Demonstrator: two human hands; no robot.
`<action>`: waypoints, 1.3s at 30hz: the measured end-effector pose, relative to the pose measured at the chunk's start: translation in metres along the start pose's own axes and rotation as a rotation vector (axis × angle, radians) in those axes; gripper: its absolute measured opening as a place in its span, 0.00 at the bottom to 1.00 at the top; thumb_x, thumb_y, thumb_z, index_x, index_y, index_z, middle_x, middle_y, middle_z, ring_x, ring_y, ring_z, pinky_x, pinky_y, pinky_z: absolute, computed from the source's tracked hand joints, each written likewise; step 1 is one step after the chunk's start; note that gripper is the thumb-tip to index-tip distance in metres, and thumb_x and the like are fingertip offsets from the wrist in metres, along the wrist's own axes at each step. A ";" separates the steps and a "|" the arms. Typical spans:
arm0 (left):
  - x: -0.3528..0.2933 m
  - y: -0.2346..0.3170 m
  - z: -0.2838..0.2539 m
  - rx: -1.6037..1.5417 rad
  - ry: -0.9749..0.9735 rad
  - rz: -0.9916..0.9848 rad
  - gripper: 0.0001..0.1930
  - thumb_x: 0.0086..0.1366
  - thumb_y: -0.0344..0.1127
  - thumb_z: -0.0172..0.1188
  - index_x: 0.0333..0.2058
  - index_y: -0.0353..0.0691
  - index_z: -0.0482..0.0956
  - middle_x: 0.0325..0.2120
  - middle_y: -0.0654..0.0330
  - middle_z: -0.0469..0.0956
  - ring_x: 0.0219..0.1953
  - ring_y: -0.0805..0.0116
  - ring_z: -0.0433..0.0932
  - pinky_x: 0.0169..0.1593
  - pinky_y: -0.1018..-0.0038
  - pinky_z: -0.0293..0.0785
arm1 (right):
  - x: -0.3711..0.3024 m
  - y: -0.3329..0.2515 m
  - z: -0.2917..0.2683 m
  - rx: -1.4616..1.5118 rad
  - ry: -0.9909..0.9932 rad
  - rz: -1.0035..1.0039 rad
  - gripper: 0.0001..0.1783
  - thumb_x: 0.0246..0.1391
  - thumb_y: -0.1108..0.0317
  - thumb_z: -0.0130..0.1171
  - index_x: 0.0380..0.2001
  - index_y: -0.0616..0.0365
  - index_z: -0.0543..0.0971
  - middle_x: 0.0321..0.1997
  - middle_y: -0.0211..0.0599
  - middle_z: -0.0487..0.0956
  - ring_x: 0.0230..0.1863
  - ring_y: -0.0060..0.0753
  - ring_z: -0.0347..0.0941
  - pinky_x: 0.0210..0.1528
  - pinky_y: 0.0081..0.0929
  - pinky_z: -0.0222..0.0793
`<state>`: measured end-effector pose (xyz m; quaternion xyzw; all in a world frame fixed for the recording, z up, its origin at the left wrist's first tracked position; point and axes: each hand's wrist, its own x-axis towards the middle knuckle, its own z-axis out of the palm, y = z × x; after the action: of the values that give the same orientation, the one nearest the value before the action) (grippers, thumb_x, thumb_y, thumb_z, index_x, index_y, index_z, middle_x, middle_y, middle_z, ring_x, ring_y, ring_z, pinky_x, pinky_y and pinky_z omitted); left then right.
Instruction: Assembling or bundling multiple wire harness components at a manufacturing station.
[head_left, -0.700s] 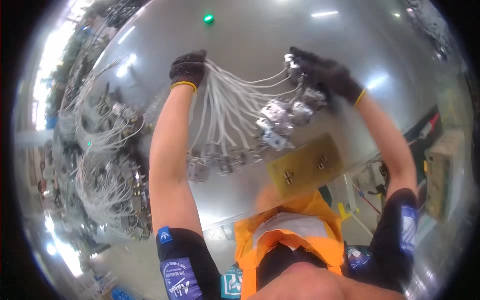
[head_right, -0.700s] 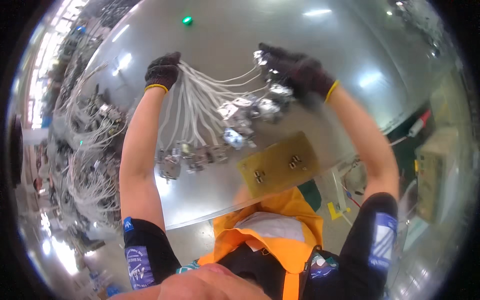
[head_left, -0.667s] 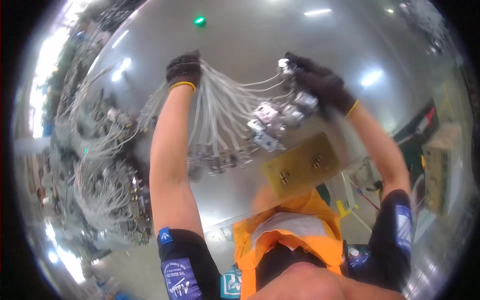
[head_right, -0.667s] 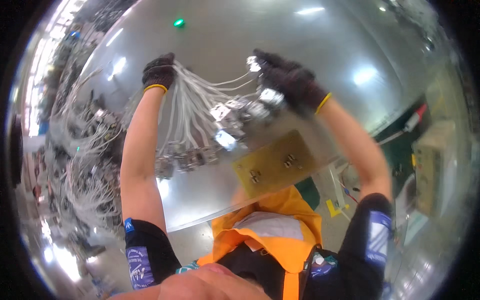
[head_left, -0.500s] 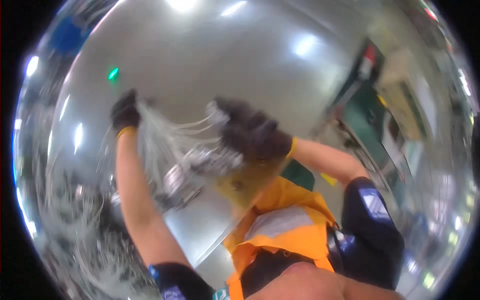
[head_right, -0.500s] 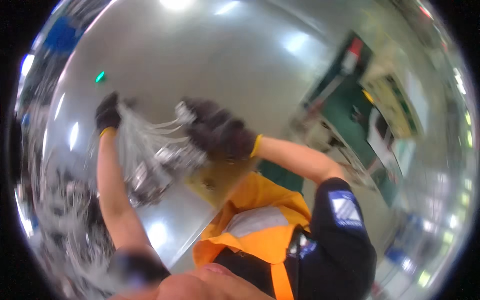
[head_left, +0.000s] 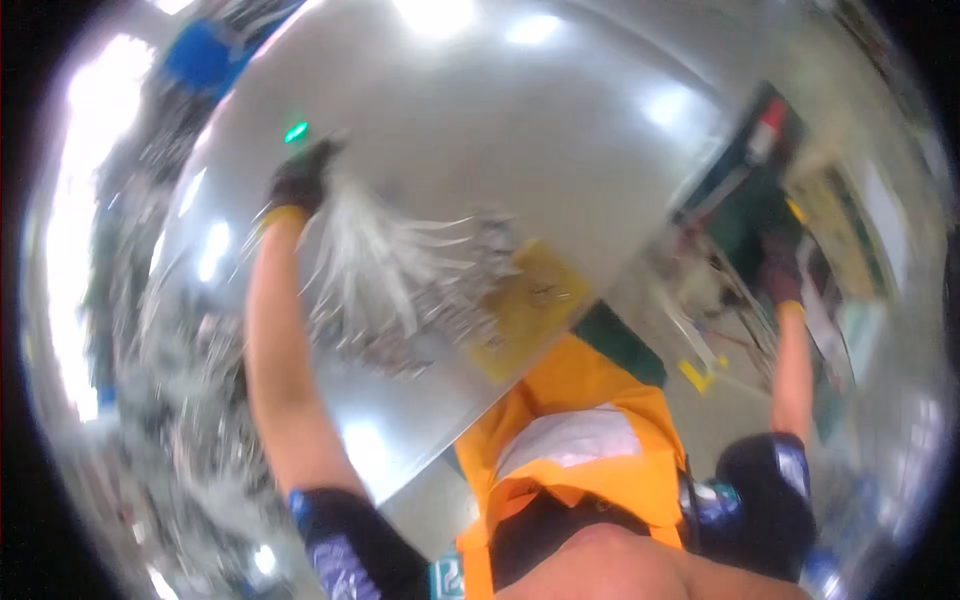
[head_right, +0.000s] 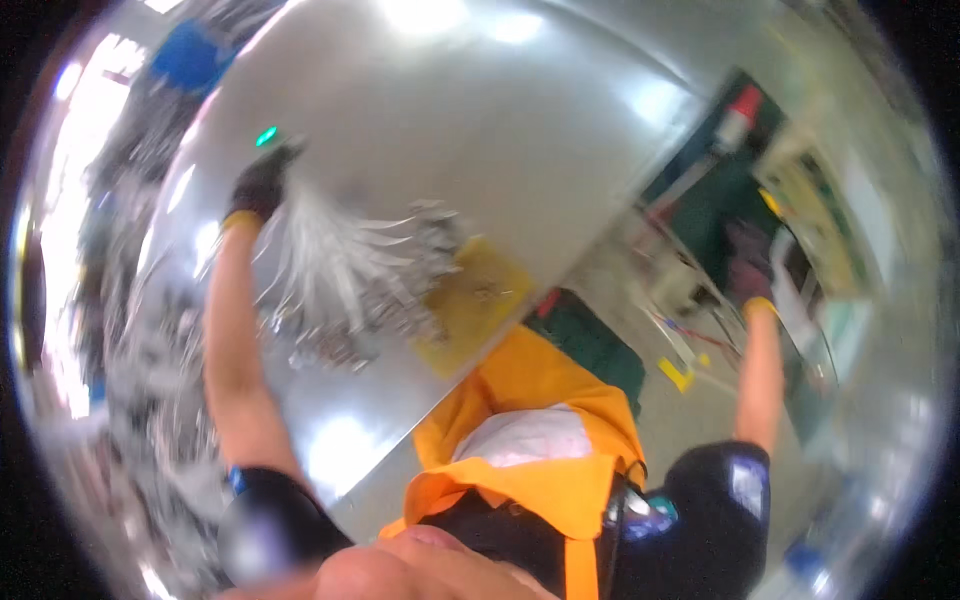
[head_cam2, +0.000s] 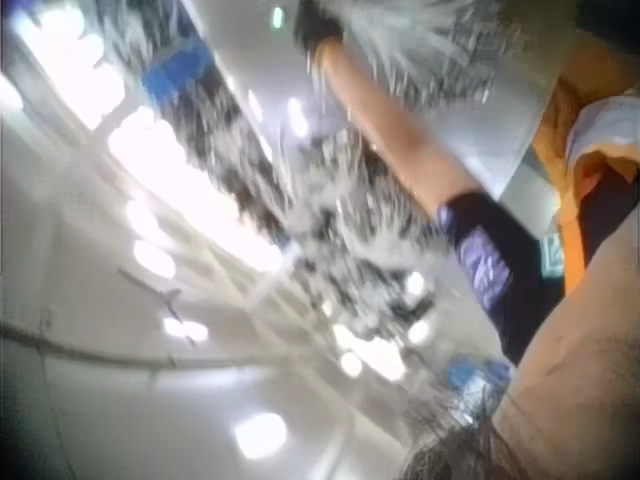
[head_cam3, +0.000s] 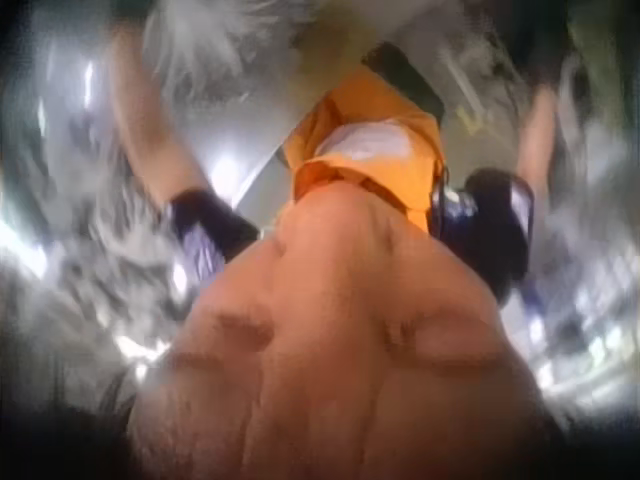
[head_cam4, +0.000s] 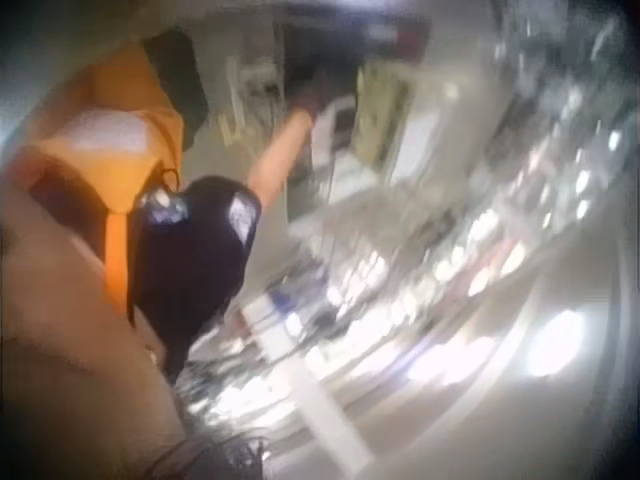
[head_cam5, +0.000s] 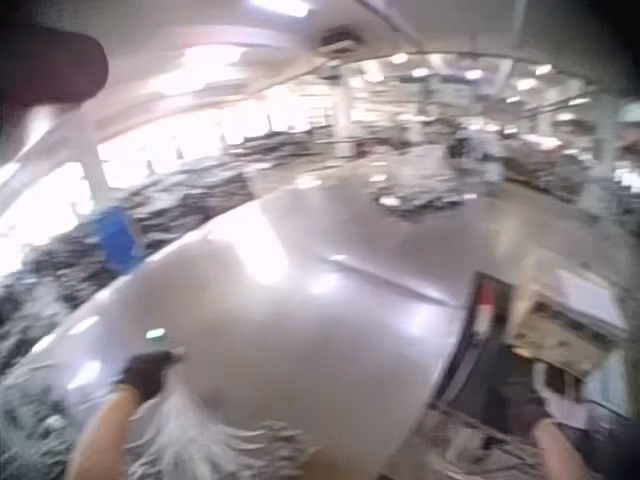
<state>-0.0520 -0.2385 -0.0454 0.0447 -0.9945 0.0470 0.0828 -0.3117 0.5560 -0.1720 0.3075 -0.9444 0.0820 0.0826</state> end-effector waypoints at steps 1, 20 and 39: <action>-0.008 0.002 -0.010 0.033 -0.046 -0.122 0.31 0.57 0.24 0.46 0.59 0.61 0.70 0.58 0.53 0.71 0.58 0.51 0.71 0.60 0.57 0.68 | 0.000 -0.008 0.009 -0.252 0.012 0.015 0.26 0.52 0.73 0.47 0.56 0.48 0.75 0.60 0.46 0.72 0.63 0.49 0.64 0.66 0.43 0.59; -0.067 0.353 -0.079 -0.235 0.655 -0.599 0.35 0.61 0.42 0.62 0.63 0.34 0.59 0.59 0.45 0.66 0.60 0.53 0.67 0.55 0.62 0.70 | 0.125 -0.346 -0.038 1.755 -0.236 0.026 0.24 0.62 0.64 0.55 0.60 0.55 0.69 0.55 0.33 0.75 0.56 0.29 0.72 0.54 0.31 0.70; -0.205 0.282 -0.042 0.018 0.068 -0.372 0.29 0.53 0.50 0.63 0.50 0.39 0.72 0.41 0.47 0.76 0.46 0.47 0.75 0.48 0.56 0.71 | 0.040 -0.501 -0.046 1.247 -0.445 -0.541 0.20 0.63 0.58 0.51 0.52 0.57 0.75 0.46 0.44 0.80 0.46 0.42 0.77 0.50 0.32 0.70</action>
<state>0.1289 0.0621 -0.0631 0.2272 -0.9651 0.0414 0.1234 -0.0406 0.1431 -0.0668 0.5303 -0.6066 0.5188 -0.2858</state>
